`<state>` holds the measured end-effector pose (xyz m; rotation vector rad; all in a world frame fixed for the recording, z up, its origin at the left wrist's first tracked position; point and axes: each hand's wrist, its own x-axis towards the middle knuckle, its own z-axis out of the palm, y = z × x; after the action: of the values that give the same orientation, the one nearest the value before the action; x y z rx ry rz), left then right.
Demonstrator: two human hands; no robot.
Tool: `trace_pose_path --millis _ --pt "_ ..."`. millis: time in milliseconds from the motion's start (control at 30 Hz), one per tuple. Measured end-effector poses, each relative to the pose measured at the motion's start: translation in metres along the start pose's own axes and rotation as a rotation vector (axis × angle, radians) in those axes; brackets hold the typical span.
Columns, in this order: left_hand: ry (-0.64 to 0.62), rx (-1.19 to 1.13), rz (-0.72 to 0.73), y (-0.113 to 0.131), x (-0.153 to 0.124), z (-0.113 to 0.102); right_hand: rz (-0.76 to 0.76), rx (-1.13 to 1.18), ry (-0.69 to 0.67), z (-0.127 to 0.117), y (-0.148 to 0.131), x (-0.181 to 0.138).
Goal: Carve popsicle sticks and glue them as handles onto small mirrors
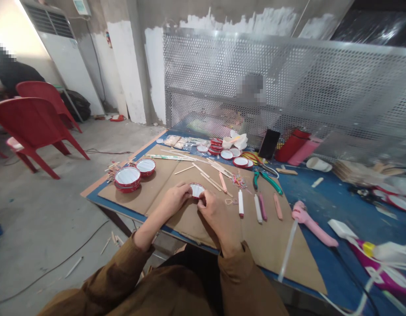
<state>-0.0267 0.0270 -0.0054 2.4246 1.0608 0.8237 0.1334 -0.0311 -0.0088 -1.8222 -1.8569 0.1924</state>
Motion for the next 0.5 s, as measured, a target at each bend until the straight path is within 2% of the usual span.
trace_pose_path --millis 167,300,500 --pt "-0.001 0.000 0.014 -0.002 0.001 0.001 0.014 -0.022 -0.007 -0.007 -0.005 -0.002" --pt "-0.016 0.001 0.011 -0.004 0.001 0.001 0.024 0.046 -0.045 -0.006 -0.003 -0.001" --pt "-0.019 0.013 0.012 -0.002 -0.001 0.001 -0.033 0.044 -0.053 -0.013 -0.008 0.000"
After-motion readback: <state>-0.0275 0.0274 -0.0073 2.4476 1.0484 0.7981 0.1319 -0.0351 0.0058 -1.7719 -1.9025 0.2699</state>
